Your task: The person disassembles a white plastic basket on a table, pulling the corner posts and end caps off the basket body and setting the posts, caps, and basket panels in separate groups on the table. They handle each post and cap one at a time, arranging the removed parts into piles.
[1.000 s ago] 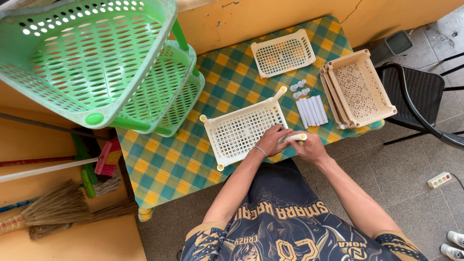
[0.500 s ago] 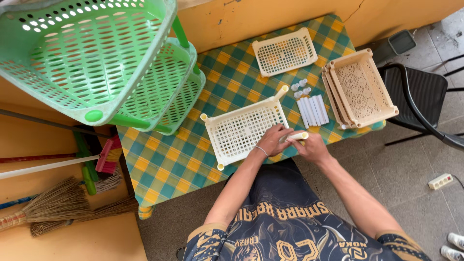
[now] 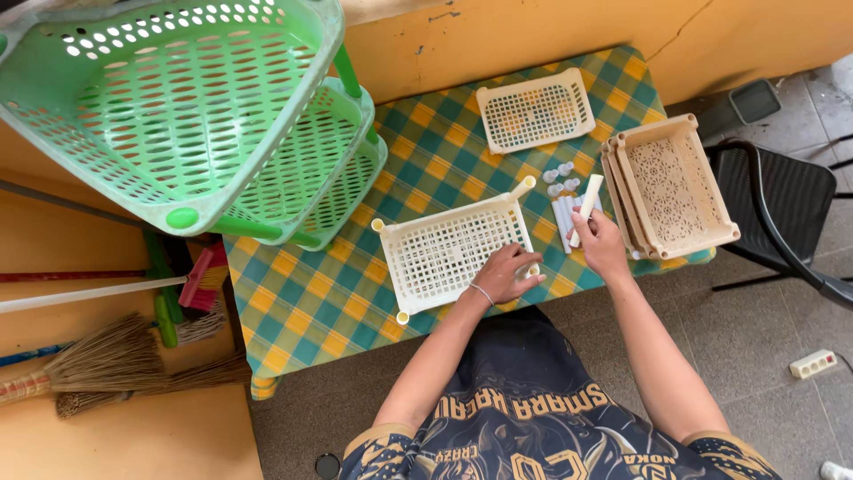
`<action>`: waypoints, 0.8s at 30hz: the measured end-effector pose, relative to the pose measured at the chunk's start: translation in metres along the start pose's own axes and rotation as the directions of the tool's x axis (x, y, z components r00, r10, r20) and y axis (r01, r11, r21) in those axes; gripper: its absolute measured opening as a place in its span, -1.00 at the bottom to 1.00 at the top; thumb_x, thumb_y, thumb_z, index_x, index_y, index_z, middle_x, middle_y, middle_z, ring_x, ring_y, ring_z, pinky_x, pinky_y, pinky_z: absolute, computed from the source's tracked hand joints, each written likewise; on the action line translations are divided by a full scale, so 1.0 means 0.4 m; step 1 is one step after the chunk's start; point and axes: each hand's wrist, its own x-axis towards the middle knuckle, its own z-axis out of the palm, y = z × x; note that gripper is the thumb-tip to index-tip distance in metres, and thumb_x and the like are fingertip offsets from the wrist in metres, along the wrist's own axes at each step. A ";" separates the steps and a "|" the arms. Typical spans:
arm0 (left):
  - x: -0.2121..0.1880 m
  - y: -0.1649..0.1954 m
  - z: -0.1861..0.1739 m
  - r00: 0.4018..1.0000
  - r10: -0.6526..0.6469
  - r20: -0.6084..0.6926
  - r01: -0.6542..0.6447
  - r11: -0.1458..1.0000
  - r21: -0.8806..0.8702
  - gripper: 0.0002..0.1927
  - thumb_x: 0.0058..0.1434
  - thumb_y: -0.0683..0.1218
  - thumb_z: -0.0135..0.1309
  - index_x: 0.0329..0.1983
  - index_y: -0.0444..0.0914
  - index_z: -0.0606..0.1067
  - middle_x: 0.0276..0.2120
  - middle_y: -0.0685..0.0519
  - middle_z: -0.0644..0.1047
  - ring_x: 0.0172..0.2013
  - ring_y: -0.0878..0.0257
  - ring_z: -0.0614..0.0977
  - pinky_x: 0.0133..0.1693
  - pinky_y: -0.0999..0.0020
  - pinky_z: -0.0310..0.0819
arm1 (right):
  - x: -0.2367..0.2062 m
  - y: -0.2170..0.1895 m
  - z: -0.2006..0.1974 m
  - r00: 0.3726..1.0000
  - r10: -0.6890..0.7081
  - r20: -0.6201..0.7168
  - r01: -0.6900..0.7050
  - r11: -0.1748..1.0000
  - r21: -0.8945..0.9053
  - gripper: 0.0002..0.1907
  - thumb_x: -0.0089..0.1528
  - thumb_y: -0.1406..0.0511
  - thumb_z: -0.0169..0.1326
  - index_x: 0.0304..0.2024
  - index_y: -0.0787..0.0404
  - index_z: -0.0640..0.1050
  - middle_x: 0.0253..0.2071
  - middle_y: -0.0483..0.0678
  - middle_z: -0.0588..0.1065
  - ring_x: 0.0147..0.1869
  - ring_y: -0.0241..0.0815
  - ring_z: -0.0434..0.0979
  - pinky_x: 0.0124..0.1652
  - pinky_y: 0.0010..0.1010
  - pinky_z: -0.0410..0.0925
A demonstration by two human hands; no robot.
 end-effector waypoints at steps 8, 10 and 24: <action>0.047 0.031 -0.005 0.989 -0.149 -0.007 0.149 0.989 0.003 -0.75 0.24 0.06 0.24 -0.08 -0.11 0.64 -0.28 -0.01 0.48 -0.21 0.04 0.55 -0.10 0.17 0.47 | 0.269 0.068 0.046 0.975 0.077 0.207 -0.025 0.970 -0.242 -0.59 0.27 0.17 0.23 -0.02 0.39 0.54 -0.29 0.06 0.61 -0.33 -0.23 0.63 -0.38 -0.37 0.46; 0.056 0.036 -0.001 0.986 -0.166 -0.018 0.166 0.986 0.012 -0.76 0.24 0.05 0.23 -0.08 -0.11 0.65 -0.27 -0.01 0.48 -0.20 0.04 0.55 -0.10 0.17 0.46 | 0.335 0.078 0.072 0.968 0.123 0.220 -0.078 0.976 -0.205 -0.64 0.25 0.21 0.24 -0.09 0.40 0.58 -0.20 0.06 0.58 -0.30 -0.18 0.62 -0.44 -0.26 0.56; 0.109 0.064 0.040 0.921 -0.357 -0.157 0.359 0.933 -0.016 -0.81 0.21 -0.01 0.22 -0.12 -0.09 0.66 -0.26 0.06 0.49 -0.12 0.10 0.56 0.03 0.21 0.42 | 0.587 0.102 0.296 0.867 0.254 0.429 -0.090 0.926 -0.367 -0.65 0.07 0.21 0.37 -0.19 0.30 0.66 -0.38 0.07 0.65 -0.39 -0.15 0.67 -0.33 -0.35 0.51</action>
